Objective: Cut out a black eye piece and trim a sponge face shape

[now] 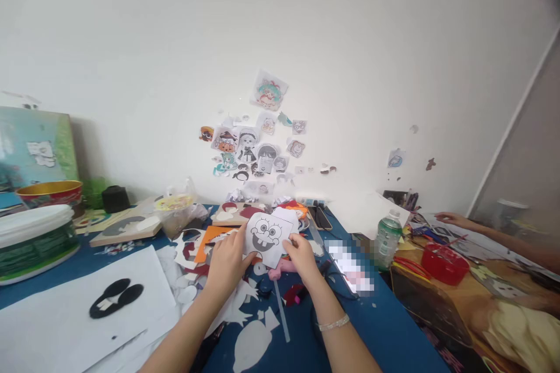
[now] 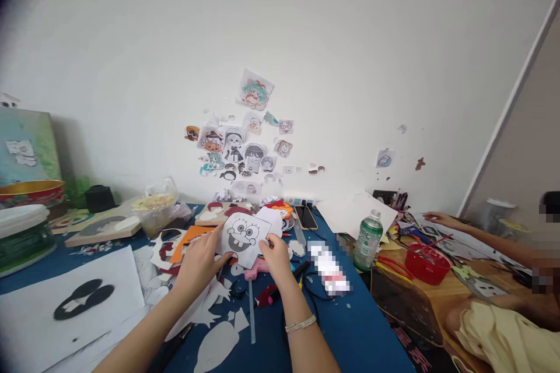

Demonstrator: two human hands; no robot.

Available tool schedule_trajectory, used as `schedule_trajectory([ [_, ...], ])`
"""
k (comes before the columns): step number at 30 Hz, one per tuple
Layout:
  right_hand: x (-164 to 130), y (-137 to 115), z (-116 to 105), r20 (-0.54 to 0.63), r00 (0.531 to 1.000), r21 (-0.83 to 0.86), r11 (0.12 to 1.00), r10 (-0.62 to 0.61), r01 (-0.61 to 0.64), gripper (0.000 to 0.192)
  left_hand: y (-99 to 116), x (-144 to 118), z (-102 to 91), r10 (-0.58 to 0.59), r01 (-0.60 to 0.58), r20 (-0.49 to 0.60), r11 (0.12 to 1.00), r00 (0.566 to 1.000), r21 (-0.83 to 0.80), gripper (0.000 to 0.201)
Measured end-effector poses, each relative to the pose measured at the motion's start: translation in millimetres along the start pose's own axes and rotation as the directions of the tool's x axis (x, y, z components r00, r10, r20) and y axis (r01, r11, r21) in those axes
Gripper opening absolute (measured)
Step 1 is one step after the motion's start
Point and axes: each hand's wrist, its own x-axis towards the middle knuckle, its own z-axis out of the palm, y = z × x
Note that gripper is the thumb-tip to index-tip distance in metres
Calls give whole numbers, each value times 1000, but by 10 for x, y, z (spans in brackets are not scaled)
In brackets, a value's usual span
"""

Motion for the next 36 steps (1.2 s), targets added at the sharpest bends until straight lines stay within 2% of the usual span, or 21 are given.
schedule_trajectory([
  [7, -12, -1, 71, 32, 999, -45, 998, -34, 36, 19, -20, -15, 21, -6, 9, -15, 986, 1000, 165, 62],
  [12, -32, -36, 82, 39, 997, -74, 995, -60, 63, 24, -34, -14, 5, 9, -10, 7, 987, 1000, 158, 53],
  [17, -67, -93, 75, 38, 996, -100, 991, -86, 90, 26, 9, -8, -45, -11, 2, 80, 993, 997, 117, 38],
  [23, -107, -112, 154, 88, 990, -103, 988, -109, 118, 22, 44, 0, -79, -73, 49, 144, 986, 987, 161, 41],
  [26, -124, -127, 162, 100, 986, -95, 986, -131, 140, 21, 33, 2, -77, -104, 75, 155, 981, 982, 181, 36],
  [32, -128, -166, 89, 56, 985, -58, 984, -165, 169, 21, 26, 13, -67, -137, 114, 186, 985, 973, 132, 27],
  [36, -73, -135, 45, -34, 992, -23, 993, -118, 117, 20, 14, 23, -67, -154, 133, 204, 985, 967, 111, 29],
])
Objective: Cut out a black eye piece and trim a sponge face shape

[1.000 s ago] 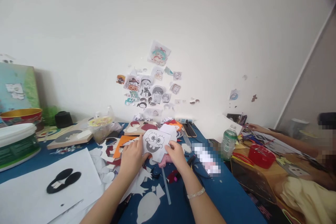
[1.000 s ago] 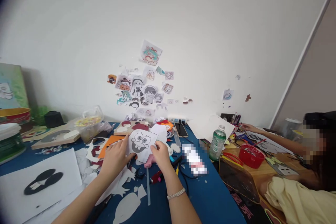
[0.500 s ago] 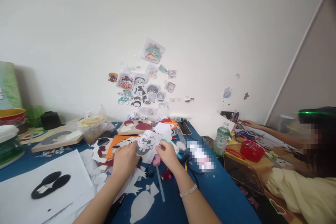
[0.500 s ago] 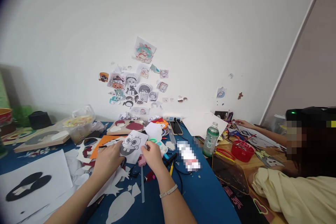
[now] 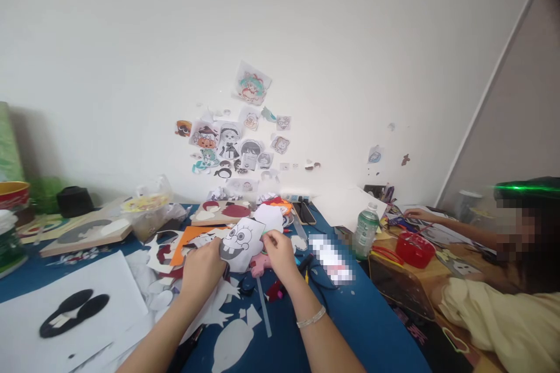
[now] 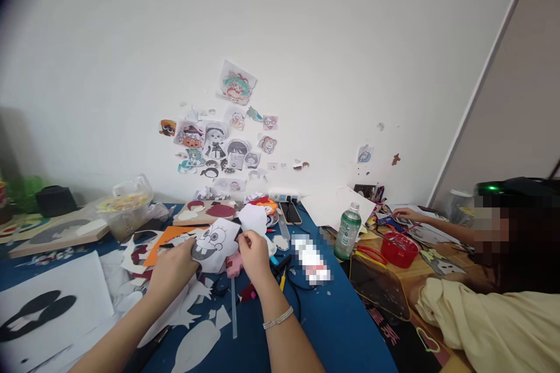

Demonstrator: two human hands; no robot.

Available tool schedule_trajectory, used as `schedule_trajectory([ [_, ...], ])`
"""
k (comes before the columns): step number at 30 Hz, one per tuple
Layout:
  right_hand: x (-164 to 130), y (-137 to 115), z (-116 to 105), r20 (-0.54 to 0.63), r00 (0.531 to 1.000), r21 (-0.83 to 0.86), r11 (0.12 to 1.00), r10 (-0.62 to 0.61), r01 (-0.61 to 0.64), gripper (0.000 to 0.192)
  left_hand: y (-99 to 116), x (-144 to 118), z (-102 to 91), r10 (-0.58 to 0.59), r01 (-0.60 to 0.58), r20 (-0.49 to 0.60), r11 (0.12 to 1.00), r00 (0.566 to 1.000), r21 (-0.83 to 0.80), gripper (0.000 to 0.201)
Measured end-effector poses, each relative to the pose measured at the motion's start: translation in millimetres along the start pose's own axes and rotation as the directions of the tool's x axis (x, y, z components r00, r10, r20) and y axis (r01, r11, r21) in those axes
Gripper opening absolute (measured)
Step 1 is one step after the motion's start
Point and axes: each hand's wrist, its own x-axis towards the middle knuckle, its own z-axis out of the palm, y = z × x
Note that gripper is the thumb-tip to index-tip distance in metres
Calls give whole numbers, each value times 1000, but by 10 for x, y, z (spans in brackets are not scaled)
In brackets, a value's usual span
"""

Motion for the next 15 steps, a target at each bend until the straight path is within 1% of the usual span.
schedule_trajectory([
  [3, 54, 47, -41, -84, 994, 34, 998, 64, -62, 23, -18, 11, 3, -16, 16, 14, 1000, 1000, -13, 33],
  [6, 85, 86, -62, -133, 986, 64, 993, 105, -98, 22, -28, 18, 18, -19, 20, 17, 999, 1000, -26, 35],
  [9, 83, 107, -43, -140, 984, 80, 992, 112, -102, 21, -29, 19, 36, -16, 16, 16, 999, 1000, -32, 35],
  [15, 60, 113, 3, -116, 985, 116, 986, 132, -118, 19, -28, 11, 40, 7, -6, 16, 999, 1000, -53, 35],
])
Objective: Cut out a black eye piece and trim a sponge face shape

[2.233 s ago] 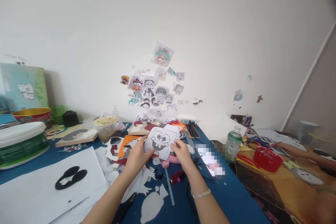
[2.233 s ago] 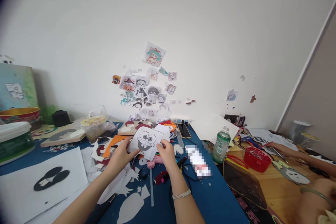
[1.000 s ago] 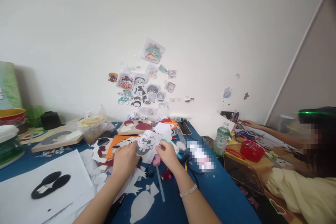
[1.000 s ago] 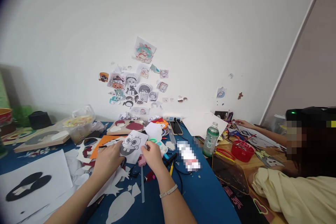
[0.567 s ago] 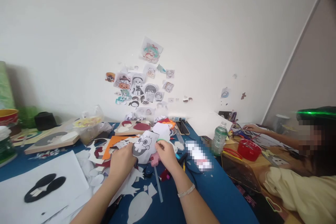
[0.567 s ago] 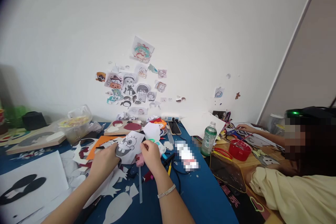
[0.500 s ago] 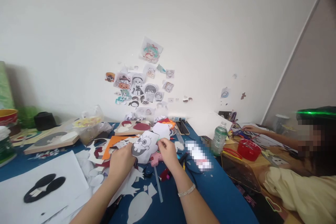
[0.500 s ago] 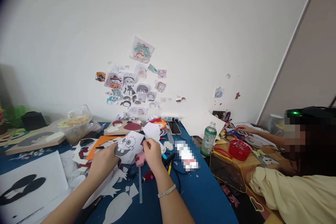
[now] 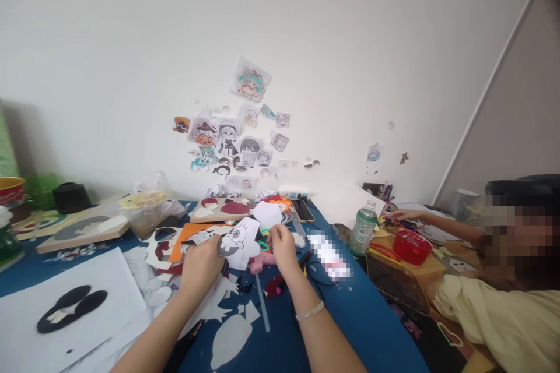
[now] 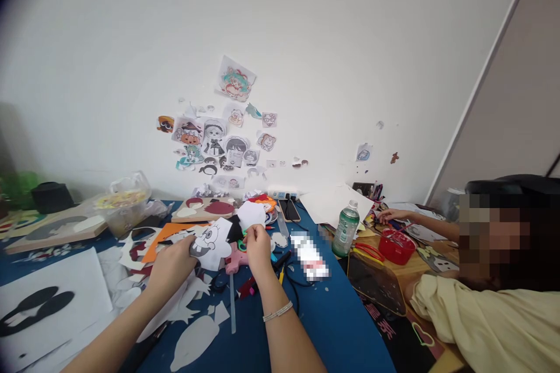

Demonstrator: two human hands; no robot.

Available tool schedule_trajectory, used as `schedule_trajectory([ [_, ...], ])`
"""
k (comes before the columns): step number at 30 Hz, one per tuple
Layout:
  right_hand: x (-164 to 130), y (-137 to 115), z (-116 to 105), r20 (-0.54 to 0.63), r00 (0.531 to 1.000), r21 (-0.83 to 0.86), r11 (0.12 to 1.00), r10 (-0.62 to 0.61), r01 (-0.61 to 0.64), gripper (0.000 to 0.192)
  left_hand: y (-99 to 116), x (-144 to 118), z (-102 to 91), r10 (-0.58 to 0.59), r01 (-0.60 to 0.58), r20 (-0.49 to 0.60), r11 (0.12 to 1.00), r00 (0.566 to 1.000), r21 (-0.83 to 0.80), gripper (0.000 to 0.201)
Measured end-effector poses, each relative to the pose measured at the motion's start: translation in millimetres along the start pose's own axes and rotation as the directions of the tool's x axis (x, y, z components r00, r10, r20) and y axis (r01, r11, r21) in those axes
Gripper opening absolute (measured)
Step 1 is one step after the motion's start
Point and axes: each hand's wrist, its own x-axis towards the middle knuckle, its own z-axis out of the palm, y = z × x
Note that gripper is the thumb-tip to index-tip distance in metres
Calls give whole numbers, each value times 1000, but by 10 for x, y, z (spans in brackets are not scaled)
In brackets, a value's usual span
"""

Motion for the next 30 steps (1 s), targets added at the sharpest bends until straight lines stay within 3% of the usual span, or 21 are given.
schedule_trajectory([
  [10, 64, 56, -32, -13, 998, 130, 990, 56, -54, 17, 12, 9, -15, -89, 90, 14, 978, 996, -188, 37],
  [12, 73, 64, -29, -1, 998, 175, 982, 70, -69, 19, 33, 21, -38, -116, 127, 54, 935, 992, -332, 37],
  [17, -5, -31, 34, 100, 992, 279, 954, 82, -107, 23, 186, -28, -140, -117, 233, 206, 635, 971, -737, 29],
  [20, -107, -139, 98, 198, 978, 329, 935, 73, -137, 24, 294, -102, -167, 43, 239, 265, 313, 963, -919, 35],
  [21, -138, -171, 116, 223, 972, 342, 928, 72, -147, 24, 319, -122, -161, 69, 242, 266, 244, 962, -939, 35],
  [23, -187, -218, 142, 261, 963, 370, 914, 71, -168, 24, 347, -147, -129, 77, 239, 256, 184, 964, -953, 34],
  [30, -221, -229, 166, 323, 943, 455, 859, 86, -234, 30, 333, -149, -42, 35, 215, 219, 100, 975, -971, 35],
])
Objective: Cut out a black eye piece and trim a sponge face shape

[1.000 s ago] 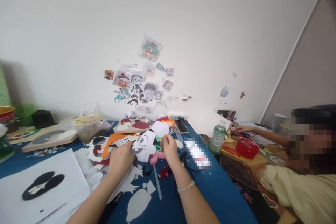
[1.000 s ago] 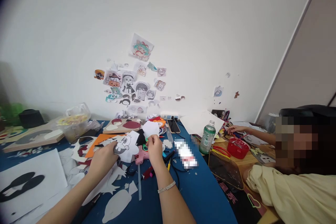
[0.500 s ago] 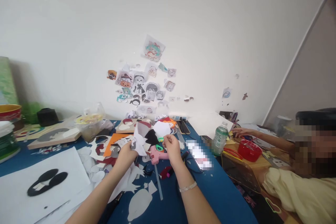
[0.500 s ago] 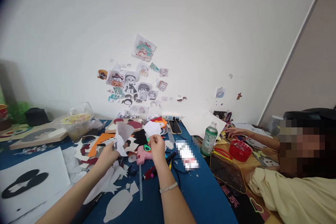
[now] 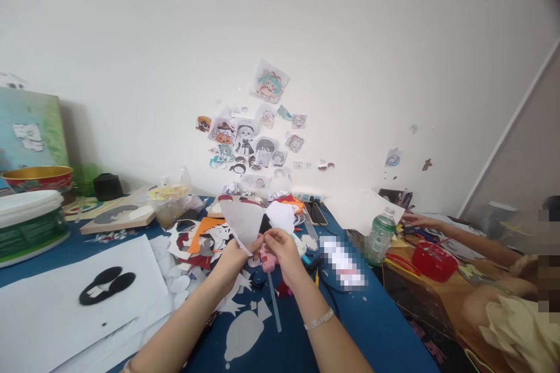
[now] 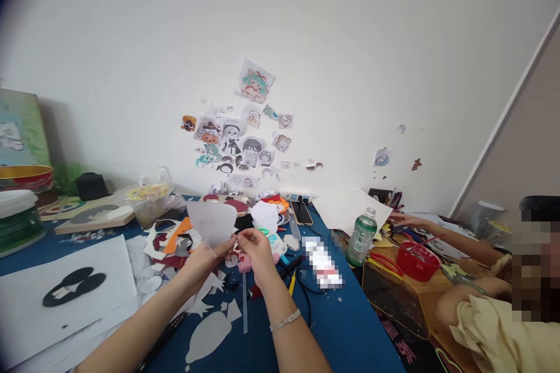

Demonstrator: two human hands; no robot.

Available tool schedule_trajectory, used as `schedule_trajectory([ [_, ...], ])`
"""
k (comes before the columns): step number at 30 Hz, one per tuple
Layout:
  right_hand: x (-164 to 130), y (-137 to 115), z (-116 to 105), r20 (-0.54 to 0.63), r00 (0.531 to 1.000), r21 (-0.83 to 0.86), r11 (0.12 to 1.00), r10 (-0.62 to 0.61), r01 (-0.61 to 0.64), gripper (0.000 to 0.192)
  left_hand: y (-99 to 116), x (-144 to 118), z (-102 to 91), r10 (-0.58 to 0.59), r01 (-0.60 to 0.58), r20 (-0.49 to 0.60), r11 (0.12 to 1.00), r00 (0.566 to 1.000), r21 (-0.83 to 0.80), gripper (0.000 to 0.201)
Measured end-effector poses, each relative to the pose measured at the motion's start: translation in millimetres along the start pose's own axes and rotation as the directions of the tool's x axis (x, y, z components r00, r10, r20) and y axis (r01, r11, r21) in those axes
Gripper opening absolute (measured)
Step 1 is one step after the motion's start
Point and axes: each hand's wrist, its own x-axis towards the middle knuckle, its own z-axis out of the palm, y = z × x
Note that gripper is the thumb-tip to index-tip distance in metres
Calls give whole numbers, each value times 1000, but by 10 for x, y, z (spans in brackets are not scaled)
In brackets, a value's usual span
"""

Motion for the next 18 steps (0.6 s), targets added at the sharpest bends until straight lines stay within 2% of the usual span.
schedule_trajectory([
  [4, 13, 35, 3, 29, 999, 30, 999, 26, -27, 32, 51, -14, 5, 7, -7, -36, 1000, 999, 2, 38],
  [9, 0, 23, -1, 71, 994, 45, 996, 80, -83, 32, 53, 15, -2, 14, 3, -109, 988, 994, 157, 42],
  [11, -12, 5, -4, 98, 989, 51, 991, 115, -120, 33, 36, 28, -5, 32, -13, -113, 987, 993, 161, 42],
  [14, -25, -24, -17, 153, 974, 66, 982, 167, -178, 34, 36, 15, -8, 34, -27, -72, 995, 997, 101, 42],
  [18, -35, -58, -56, 228, 950, 80, 968, 215, -239, 35, 88, -43, -18, -13, 13, 10, 999, 1000, 44, 42],
])
